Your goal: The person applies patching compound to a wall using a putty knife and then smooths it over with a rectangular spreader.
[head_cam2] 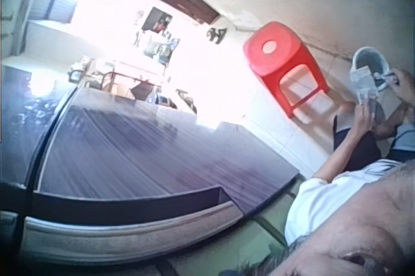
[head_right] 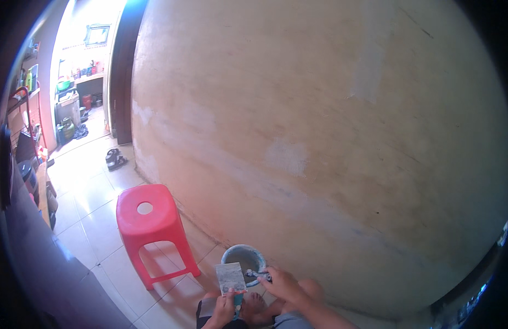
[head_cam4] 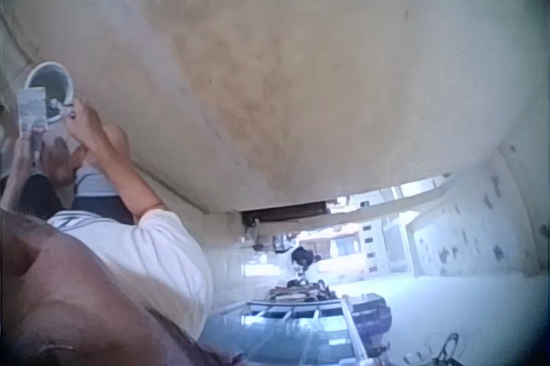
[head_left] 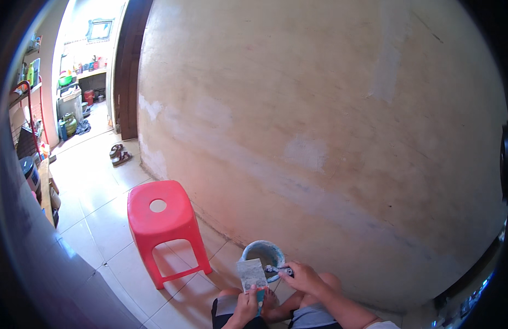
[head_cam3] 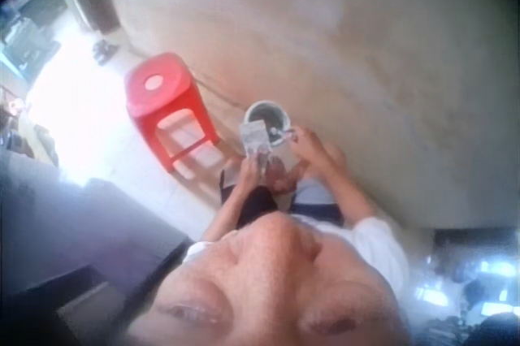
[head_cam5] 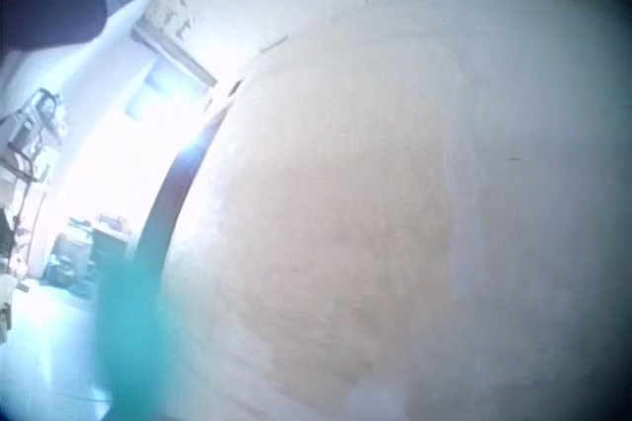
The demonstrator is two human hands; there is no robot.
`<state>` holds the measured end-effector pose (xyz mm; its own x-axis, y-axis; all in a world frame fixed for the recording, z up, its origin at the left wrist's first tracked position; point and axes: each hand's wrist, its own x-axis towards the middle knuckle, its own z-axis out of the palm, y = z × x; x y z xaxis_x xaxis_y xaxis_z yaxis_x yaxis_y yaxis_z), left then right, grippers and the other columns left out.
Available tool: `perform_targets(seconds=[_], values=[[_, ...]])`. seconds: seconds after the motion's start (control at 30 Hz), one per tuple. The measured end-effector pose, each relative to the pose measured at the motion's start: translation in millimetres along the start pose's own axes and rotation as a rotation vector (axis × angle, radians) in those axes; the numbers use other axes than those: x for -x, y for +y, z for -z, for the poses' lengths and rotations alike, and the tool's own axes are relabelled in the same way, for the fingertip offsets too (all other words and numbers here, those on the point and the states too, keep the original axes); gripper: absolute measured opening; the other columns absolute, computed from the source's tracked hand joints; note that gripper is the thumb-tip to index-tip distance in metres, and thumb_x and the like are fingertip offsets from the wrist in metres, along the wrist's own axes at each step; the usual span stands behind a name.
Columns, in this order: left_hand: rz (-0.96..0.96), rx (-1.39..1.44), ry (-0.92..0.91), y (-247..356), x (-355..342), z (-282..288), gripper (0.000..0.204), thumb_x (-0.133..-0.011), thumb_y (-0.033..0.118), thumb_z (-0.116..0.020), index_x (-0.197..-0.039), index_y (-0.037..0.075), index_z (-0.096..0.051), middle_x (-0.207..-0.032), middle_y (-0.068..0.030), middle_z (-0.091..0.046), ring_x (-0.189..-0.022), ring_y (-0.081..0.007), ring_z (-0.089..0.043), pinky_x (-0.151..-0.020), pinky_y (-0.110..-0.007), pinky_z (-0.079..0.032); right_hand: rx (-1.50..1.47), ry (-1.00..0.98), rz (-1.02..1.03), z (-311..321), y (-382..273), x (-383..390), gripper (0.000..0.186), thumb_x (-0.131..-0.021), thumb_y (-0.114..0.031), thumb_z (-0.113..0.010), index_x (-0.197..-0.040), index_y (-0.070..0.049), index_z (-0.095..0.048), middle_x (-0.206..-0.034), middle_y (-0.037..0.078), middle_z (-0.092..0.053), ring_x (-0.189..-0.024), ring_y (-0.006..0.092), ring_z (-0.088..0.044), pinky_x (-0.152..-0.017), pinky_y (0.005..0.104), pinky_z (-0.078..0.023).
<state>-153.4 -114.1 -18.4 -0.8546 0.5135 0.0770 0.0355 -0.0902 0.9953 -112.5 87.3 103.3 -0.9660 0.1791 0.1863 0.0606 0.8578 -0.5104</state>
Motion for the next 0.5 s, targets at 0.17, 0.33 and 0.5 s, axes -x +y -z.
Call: perform_targets(seconds=[0.17, 0.33, 0.5], values=[[0.003, -0.052, -0.031, 12.4, 4.6, 8.7, 0.055, -0.107, 0.034, -0.030, -0.101, -0.003, -0.070, -0.072, -0.0166, -0.067, -0.070, -0.0243, -0.068, -0.067, -0.036, -0.051, -0.101, 0.015, -0.097, 5.3, -2.2, -8.5, 0.036, -0.088, -0.032, -0.068, -0.106, -0.002, -0.063, -0.092, 0.020, -0.068, -0.086, 0.0384, -0.068, -0.075, 0.0451, -0.054], [-0.028, -0.046, -0.047, 24.8, 10.0, 14.7, 0.055, -0.107, 0.034, -0.031, -0.102, -0.004, -0.071, -0.074, -0.0183, -0.067, -0.071, -0.0253, -0.067, -0.070, -0.035, -0.051, 0.049, 0.136, 0.011, 26.7, -13.4, -0.6, 0.028, -0.089, -0.025, -0.066, -0.106, -0.004, -0.060, -0.090, 0.020, -0.068, -0.083, 0.0393, -0.067, -0.071, 0.0456, -0.054], [0.133, 0.022, -0.208, 22.2, 14.4, 20.4, 0.054, -0.107, 0.039, -0.030, -0.106, 0.000, -0.068, -0.068, -0.0093, -0.061, -0.059, -0.0157, -0.059, -0.057, -0.030, -0.046, 0.271, -0.003, 0.118, 36.2, -14.7, 15.7, 0.022, -0.089, -0.021, -0.063, -0.104, -0.005, -0.060, -0.094, 0.017, -0.066, -0.081, 0.0399, -0.065, -0.070, 0.0461, -0.053]])
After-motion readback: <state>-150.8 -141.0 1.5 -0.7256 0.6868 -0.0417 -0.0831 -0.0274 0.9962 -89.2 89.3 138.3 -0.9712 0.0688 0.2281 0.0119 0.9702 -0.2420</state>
